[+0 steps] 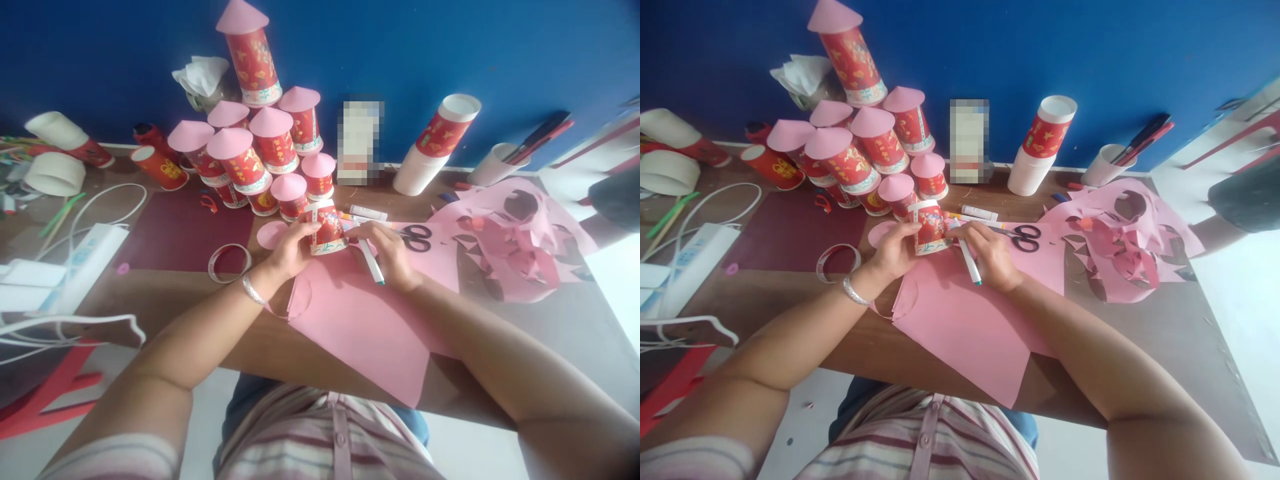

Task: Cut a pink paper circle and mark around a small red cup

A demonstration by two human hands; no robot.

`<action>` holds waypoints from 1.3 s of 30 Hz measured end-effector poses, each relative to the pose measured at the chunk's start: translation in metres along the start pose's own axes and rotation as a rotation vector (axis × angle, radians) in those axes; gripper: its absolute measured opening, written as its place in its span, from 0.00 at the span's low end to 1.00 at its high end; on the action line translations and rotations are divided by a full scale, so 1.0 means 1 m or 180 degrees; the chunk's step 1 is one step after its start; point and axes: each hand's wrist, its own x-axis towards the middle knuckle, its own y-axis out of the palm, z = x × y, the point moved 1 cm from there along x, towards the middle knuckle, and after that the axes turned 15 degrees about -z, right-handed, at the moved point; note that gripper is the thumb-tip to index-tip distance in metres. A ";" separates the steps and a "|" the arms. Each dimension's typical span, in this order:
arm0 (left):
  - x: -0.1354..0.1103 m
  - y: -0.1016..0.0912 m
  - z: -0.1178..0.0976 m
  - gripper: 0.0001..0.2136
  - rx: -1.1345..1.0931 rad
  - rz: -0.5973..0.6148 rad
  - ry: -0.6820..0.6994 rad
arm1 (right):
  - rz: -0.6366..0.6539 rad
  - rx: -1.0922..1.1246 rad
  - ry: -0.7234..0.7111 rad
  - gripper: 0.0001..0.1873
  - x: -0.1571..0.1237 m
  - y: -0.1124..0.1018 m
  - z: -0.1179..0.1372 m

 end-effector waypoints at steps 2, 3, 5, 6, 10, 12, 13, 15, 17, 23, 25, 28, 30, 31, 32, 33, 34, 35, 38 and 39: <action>0.000 0.000 0.000 0.17 0.0017 0.0028 -0.0008 | 0.0026 -0.0058 0.0032 0.09 0.001 -0.001 0.001; -0.001 0.000 0.000 0.17 0.0024 0.0032 -0.0008 | 0.0046 -0.0096 0.0038 0.09 0.001 -0.001 0.001; -0.001 0.000 0.000 0.19 0.0033 0.0012 -0.0016 | 0.0061 -0.0153 0.0019 0.07 0.001 -0.002 0.001; -0.001 -0.001 0.000 0.20 0.0040 -0.0009 -0.0028 | 0.0055 -0.0166 0.0001 0.07 0.001 -0.002 0.000; 0.000 -0.002 0.000 0.22 0.0059 -0.0129 -0.0005 | 0.0066 -0.0150 -0.0010 0.09 0.001 -0.002 0.000; 0.000 -0.002 0.000 0.22 0.0037 -0.0145 0.0003 | 0.0082 -0.0169 0.0024 0.09 0.002 -0.002 0.000; 0.000 -0.002 -0.001 0.23 0.0015 -0.0140 -0.0004 | 0.0073 -0.0182 0.0020 0.09 0.002 -0.002 0.001; -0.001 -0.001 -0.002 0.24 -0.0028 -0.0091 -0.0025 | 0.0029 -0.0174 -0.0041 0.08 0.003 -0.002 0.003; -0.001 0.000 -0.002 0.25 -0.0050 -0.0023 -0.0048 | -0.0027 -0.0108 -0.0130 0.07 0.003 -0.002 0.005; 0.000 -0.001 -0.002 0.25 -0.0104 0.0096 -0.0088 | -0.0046 -0.0199 -0.0070 0.03 0.001 -0.001 0.005; 0.000 -0.002 -0.002 0.23 -0.0128 0.0071 -0.0088 | -0.0079 -0.0232 -0.0050 0.03 0.001 -0.001 0.004; 0.002 -0.002 -0.001 0.22 -0.0191 0.0026 -0.0078 | -0.0165 -0.0210 -0.0044 0.05 0.002 -0.001 0.001; 0.003 -0.002 0.000 0.21 -0.0228 0.0003 -0.0057 | -0.0194 -0.0196 0.0013 0.05 0.002 0.000 0.000; 0.003 -0.002 0.000 0.21 -0.0233 -0.0007 -0.0044 | -0.0197 -0.0208 0.0062 0.05 0.002 0.000 -0.001; 0.003 -0.002 0.000 0.20 -0.0221 -0.0020 -0.0033 | -0.0199 -0.0229 0.0118 0.04 0.002 0.000 -0.002; 0.003 -0.002 0.000 0.19 -0.0193 -0.0036 -0.0021 | -0.0209 -0.0252 0.0173 0.04 0.001 0.001 -0.003; 0.003 -0.002 0.000 0.19 -0.0154 -0.0051 -0.0001 | -0.0218 -0.0272 0.0221 0.03 0.001 0.001 -0.004; 0.002 -0.002 -0.001 0.19 -0.0108 -0.0055 0.0026 | -0.0215 -0.0289 0.0257 0.03 0.001 0.001 -0.005; 0.001 -0.002 -0.002 0.19 0.0023 -0.0045 0.0145 | -0.0115 -0.0350 0.0326 0.03 -0.001 0.000 -0.007; 0.001 -0.002 -0.002 0.19 0.0047 -0.0045 0.0185 | -0.0057 -0.0382 0.0347 0.04 -0.001 0.000 -0.007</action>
